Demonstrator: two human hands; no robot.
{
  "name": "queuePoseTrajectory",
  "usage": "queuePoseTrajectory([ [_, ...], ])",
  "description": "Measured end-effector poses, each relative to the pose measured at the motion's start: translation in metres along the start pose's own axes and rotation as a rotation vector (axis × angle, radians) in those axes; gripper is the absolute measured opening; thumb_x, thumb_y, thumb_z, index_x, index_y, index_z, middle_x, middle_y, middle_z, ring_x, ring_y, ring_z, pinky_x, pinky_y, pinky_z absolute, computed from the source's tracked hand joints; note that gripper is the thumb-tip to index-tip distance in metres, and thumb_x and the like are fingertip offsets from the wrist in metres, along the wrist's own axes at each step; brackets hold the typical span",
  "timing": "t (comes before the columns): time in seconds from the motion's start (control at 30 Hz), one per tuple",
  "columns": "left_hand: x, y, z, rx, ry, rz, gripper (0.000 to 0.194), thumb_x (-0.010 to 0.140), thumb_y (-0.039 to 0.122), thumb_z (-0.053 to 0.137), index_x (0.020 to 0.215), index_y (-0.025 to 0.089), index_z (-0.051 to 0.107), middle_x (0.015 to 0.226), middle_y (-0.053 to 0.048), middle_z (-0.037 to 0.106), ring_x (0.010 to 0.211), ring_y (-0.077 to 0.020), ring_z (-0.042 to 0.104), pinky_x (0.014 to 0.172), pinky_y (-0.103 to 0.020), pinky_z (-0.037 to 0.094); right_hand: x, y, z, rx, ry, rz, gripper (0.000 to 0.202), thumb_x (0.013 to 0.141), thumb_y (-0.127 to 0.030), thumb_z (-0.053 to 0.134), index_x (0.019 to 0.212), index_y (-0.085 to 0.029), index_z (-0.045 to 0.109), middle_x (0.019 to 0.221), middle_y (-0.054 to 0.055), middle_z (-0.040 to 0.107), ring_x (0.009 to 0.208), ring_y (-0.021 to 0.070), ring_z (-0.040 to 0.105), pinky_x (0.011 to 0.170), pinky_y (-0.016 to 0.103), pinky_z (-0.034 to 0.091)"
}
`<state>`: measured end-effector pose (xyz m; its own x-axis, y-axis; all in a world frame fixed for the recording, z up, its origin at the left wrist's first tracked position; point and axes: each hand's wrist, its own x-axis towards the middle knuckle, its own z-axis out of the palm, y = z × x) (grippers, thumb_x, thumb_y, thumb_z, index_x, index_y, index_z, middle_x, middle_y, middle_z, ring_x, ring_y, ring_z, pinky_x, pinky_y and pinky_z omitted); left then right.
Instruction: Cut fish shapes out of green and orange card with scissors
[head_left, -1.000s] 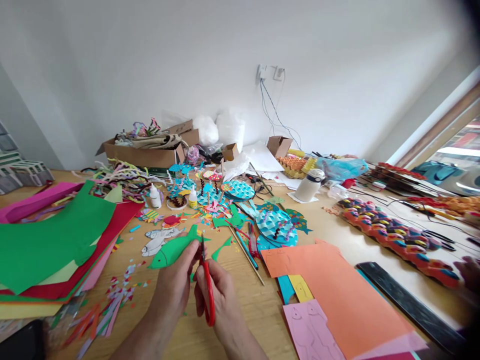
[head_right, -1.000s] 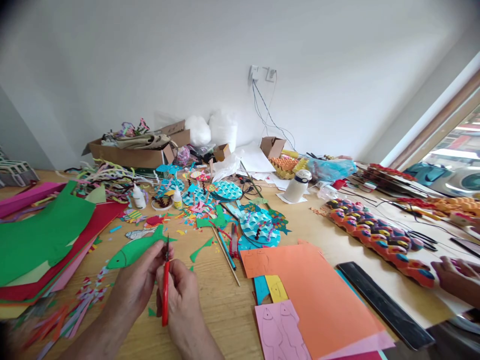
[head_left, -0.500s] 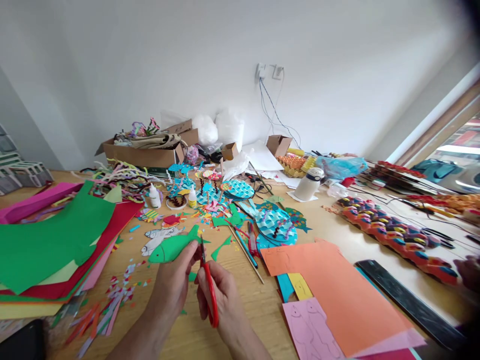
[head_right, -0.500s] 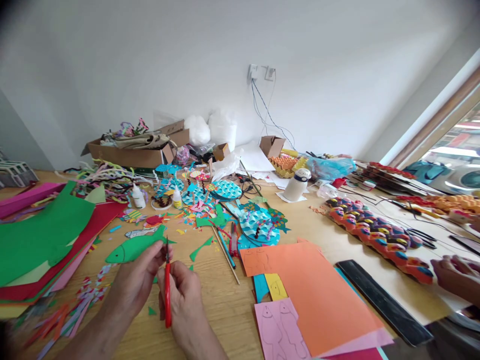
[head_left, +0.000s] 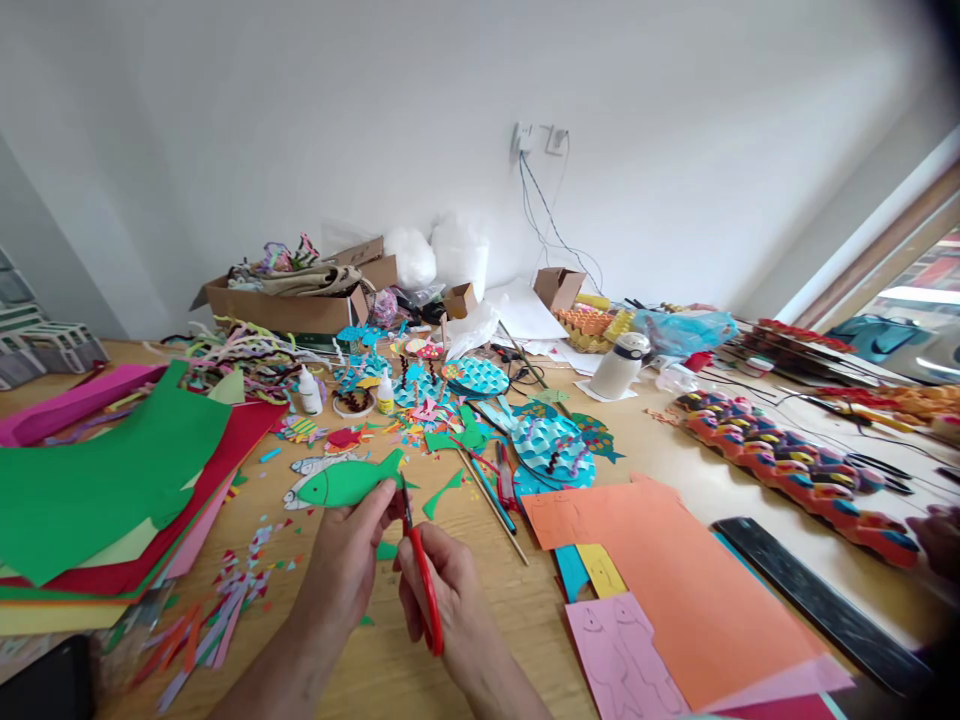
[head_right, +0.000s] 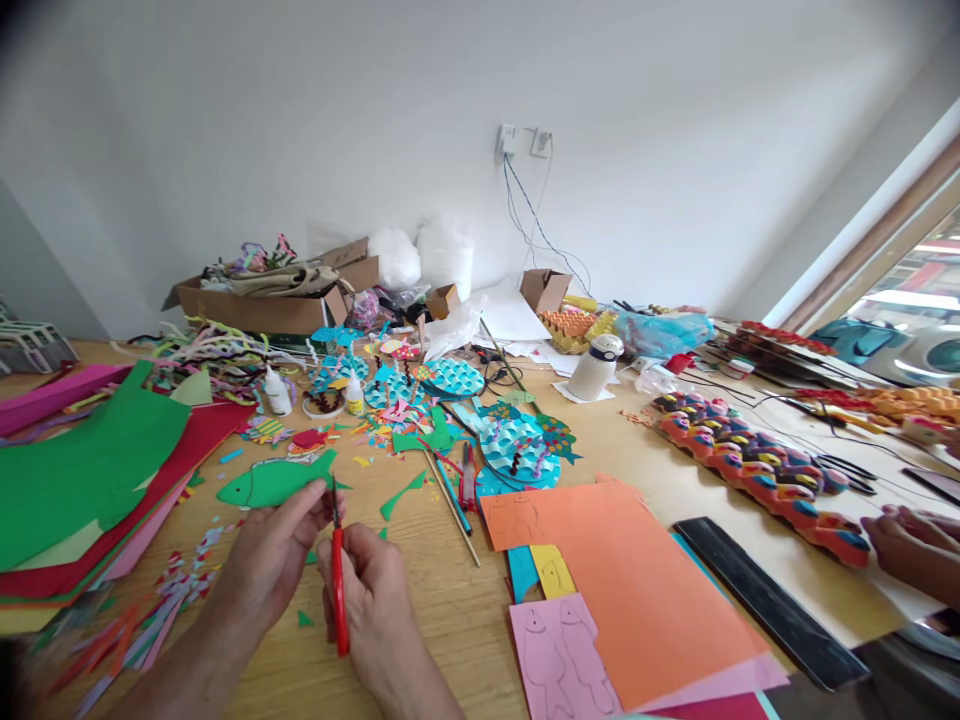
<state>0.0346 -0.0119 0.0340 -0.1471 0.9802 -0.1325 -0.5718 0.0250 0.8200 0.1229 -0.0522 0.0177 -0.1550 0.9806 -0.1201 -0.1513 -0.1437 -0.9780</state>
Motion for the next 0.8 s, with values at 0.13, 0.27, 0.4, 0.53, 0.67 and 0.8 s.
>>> queuePoseTrajectory([
  [0.13, -0.001, 0.002, 0.001, 0.006, -0.007, -0.004, 0.012, 0.053, 0.021, 0.074, 0.056, 0.015, 0.064, 0.054, 0.002, 0.065, 0.055, -0.0128, 0.059, 0.056, -0.024, 0.049, 0.001, 0.002, -0.001, -0.018, 0.01, -0.009, 0.047, 0.073, -0.064, 0.05, 0.06, -0.02, 0.037, 0.039, -0.009, 0.035, 0.031, 0.004, 0.03, 0.032, 0.016, 0.023],
  [0.27, 0.0, 0.002, 0.0, 0.018, -0.029, 0.012, 0.012, 0.055, 0.02, 0.073, 0.058, 0.015, 0.063, 0.053, 0.002, 0.065, 0.053, -0.0119, 0.058, 0.056, -0.024, 0.049, 0.001, 0.003, -0.004, -0.071, 0.011, -0.017, 0.049, 0.073, -0.065, 0.048, 0.06, -0.019, 0.04, 0.041, -0.009, 0.034, 0.034, 0.0044, 0.03, 0.034, 0.017, 0.023],
  [0.4, 0.001, 0.001, -0.001, 0.027, -0.04, 0.011, 0.012, 0.055, 0.02, 0.073, 0.061, 0.015, 0.064, 0.056, 0.002, 0.066, 0.055, -0.0122, 0.059, 0.057, -0.025, 0.05, 0.0, 0.003, -0.006, -0.083, -0.011, -0.011, 0.048, 0.074, -0.065, 0.048, 0.061, -0.019, 0.041, 0.042, -0.009, 0.033, 0.034, 0.0046, 0.029, 0.034, 0.017, 0.022],
  [0.53, 0.001, 0.002, -0.001, 0.053, -0.037, 0.008, 0.012, 0.055, 0.022, 0.072, 0.058, 0.014, 0.063, 0.055, 0.001, 0.066, 0.055, -0.0126, 0.059, 0.058, -0.026, 0.05, -0.001, 0.001, -0.007, -0.073, -0.03, -0.002, 0.049, 0.073, -0.066, 0.048, 0.062, -0.019, 0.04, 0.042, -0.01, 0.031, 0.033, 0.0046, 0.029, 0.033, 0.017, 0.021],
  [0.67, 0.001, 0.003, -0.002, 0.069, -0.055, 0.001, 0.012, 0.056, 0.021, 0.072, 0.06, 0.014, 0.064, 0.057, 0.001, 0.066, 0.055, -0.0122, 0.059, 0.058, -0.026, 0.05, 0.0, 0.003, -0.008, -0.08, -0.035, -0.01, 0.047, 0.075, -0.064, 0.048, 0.062, -0.019, 0.041, 0.042, -0.009, 0.032, 0.032, 0.0046, 0.03, 0.032, 0.017, 0.021],
  [0.8, 0.002, 0.003, -0.003, 0.073, -0.055, -0.014, 0.012, 0.055, 0.022, 0.073, 0.059, 0.015, 0.063, 0.055, 0.002, 0.065, 0.054, -0.0122, 0.059, 0.058, -0.025, 0.049, 0.001, 0.009, -0.011, -0.086, -0.036, -0.029, 0.045, 0.078, -0.061, 0.047, 0.062, -0.019, 0.041, 0.043, -0.009, 0.034, 0.033, 0.0046, 0.03, 0.032, 0.017, 0.022],
])
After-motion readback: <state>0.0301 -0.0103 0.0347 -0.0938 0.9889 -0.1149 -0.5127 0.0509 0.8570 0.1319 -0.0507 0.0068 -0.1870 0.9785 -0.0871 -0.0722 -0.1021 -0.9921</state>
